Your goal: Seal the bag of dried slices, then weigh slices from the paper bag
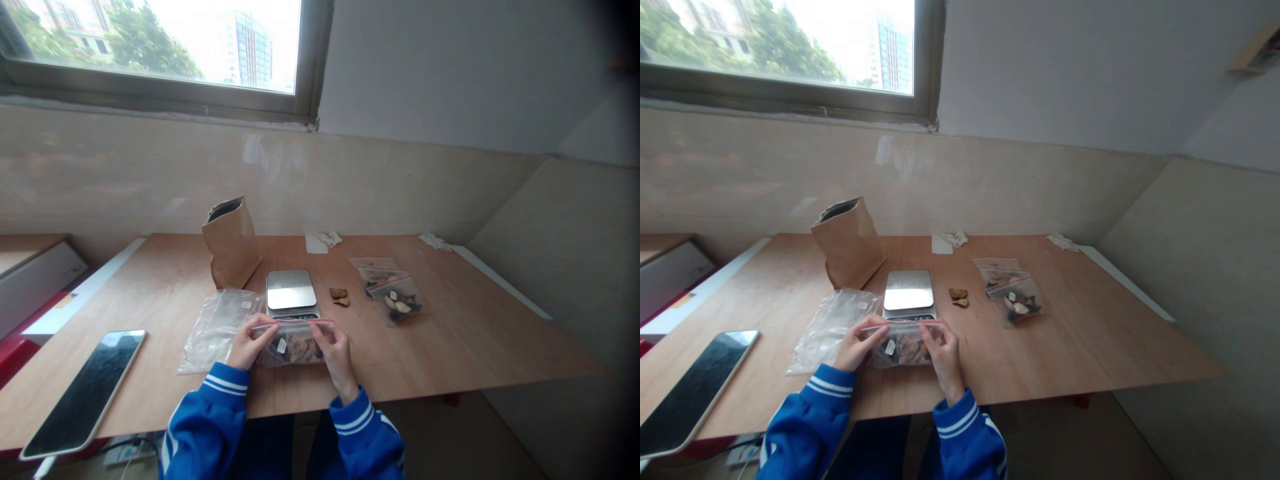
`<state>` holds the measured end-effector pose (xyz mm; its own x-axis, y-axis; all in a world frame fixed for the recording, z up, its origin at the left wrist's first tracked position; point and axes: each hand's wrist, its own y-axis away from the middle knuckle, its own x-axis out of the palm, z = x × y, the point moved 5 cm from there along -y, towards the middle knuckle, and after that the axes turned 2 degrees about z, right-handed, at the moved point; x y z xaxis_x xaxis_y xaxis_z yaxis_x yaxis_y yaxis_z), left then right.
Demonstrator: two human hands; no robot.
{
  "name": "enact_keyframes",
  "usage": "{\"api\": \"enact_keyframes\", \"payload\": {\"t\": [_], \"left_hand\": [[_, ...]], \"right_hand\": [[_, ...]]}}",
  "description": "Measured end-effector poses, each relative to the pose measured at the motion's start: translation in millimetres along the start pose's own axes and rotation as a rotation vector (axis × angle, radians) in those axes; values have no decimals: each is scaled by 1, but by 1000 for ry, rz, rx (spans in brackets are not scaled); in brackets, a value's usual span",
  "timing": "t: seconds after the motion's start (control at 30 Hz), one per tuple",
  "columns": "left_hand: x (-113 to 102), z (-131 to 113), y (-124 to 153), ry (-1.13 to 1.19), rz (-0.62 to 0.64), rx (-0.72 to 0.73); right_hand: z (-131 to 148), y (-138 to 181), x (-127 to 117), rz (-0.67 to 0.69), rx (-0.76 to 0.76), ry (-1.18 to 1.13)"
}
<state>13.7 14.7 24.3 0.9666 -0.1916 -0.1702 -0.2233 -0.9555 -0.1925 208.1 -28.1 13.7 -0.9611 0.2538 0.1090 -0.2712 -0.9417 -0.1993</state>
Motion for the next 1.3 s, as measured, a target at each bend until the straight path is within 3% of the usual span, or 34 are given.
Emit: {"api": "enact_keyframes", "payload": {"t": [0.53,0.67,0.93,1.3], "left_hand": [[0,-15,2,-53,-3,66],[0,-5,1,-9,22,12],[3,5,1,84,61,-128],[7,-3,3,106,97,-115]], "right_hand": [[5,-1,-2,0,-144,95],[4,0,-2,-8,-106,56],[1,2,6,117,11,-64],[-3,-1,7,119,-18,14]]}}
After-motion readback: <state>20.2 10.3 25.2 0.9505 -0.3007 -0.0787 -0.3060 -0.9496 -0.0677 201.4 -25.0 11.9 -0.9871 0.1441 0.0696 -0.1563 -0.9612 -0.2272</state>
